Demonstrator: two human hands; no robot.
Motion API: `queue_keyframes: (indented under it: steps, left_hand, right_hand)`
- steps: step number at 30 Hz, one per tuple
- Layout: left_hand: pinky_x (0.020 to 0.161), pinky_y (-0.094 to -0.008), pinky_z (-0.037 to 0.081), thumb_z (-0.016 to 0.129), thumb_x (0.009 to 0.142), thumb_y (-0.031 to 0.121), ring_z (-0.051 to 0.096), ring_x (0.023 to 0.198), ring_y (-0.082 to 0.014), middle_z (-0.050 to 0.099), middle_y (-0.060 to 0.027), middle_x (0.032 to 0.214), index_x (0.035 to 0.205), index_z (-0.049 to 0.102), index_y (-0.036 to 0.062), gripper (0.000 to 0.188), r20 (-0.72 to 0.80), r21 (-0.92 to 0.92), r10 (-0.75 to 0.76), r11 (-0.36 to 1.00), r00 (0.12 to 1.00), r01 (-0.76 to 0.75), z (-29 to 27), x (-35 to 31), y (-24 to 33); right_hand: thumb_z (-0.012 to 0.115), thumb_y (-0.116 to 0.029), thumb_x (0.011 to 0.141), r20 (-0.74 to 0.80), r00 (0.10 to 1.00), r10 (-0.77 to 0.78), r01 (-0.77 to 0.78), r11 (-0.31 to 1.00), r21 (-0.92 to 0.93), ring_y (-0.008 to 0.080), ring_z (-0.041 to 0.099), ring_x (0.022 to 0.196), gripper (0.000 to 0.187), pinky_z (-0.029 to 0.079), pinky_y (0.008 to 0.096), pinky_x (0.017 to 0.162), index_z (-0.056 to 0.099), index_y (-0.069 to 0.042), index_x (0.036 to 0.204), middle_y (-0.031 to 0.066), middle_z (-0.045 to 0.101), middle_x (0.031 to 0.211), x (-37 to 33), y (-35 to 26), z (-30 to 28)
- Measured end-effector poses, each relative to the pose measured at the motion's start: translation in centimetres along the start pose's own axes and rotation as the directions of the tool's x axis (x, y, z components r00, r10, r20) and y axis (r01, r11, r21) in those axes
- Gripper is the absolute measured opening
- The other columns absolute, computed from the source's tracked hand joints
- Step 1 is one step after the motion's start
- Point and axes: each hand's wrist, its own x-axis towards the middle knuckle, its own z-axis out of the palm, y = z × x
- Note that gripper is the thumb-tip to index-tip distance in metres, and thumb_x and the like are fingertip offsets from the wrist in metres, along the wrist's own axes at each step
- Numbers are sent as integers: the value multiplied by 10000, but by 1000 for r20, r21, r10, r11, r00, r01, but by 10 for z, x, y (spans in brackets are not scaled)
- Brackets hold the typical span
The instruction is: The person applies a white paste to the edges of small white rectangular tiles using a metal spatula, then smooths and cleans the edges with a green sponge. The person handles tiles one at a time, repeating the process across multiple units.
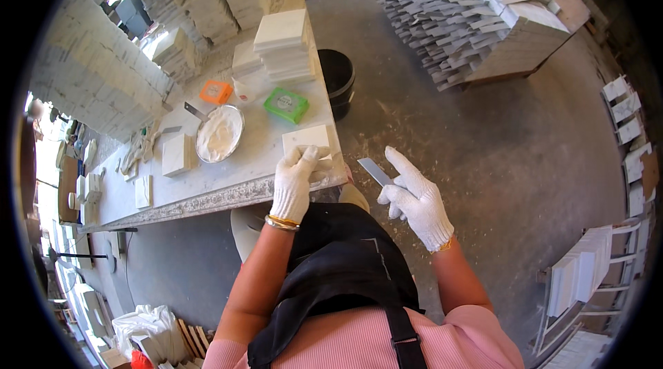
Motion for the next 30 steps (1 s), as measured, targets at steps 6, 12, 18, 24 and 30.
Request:
queue_keyframes:
  steps: [6, 12, 18, 24, 30]
  left_hand:
    - [719, -261, 513, 538, 1029, 464, 684, 850, -163, 739, -107, 962, 931, 692, -8, 506, 215, 78, 2, 997, 977, -19, -9, -12, -12]
    - [848, -329, 517, 600, 1002, 474, 639, 911, -163, 683, -96, 1080, 1212, 641, -36, 553, 479, 82, 56, 991, 876, -108, 22, -32, -36]
    - [683, -282, 483, 629, 1006, 342, 614, 738, -135, 702, -68, 856, 1099, 702, -59, 418, 416, -34, -43, 997, 908, 62, 27, -45, -31]
    - [753, -298, 518, 613, 1013, 343, 666, 796, -164, 722, -90, 911, 1028, 726, -29, 389, 243, -58, -56, 996, 968, 72, 17, -46, -31]
    - [800, -327, 541, 626, 1002, 362, 695, 876, -215, 731, -148, 976, 867, 673, -9, 398, -40, -173, -57, 984, 998, 49, -23, -30, -11]
  right_hand:
    - [583, -83, 950, -4, 999, -37, 37, 999, 13, 77, 605, 636, 617, 480, 223, 580, 409, -84, 1542, 76, 722, 884, -3, 3, 2]
    - [609, -112, 983, 53, 997, -54, 55, 998, -22, 77, 616, 663, 617, 500, 228, 589, 382, -98, 1557, 64, 714, 915, -10, 4, 14]
    - [581, -69, 989, 127, 990, -61, 65, 997, -30, 79, 609, 670, 613, 491, 218, 586, 366, -99, 1562, 69, 705, 1067, -21, 2, 29]
    - [586, -49, 961, 150, 987, -55, 64, 996, -61, 68, 574, 622, 631, 492, 227, 590, 382, -92, 1557, 60, 695, 842, -24, 0, 30]
    - [596, -92, 961, 89, 996, 9, -6, 1000, -29, 79, 592, 616, 629, 495, 231, 602, 386, -82, 1554, 59, 695, 822, -21, 5, 21]
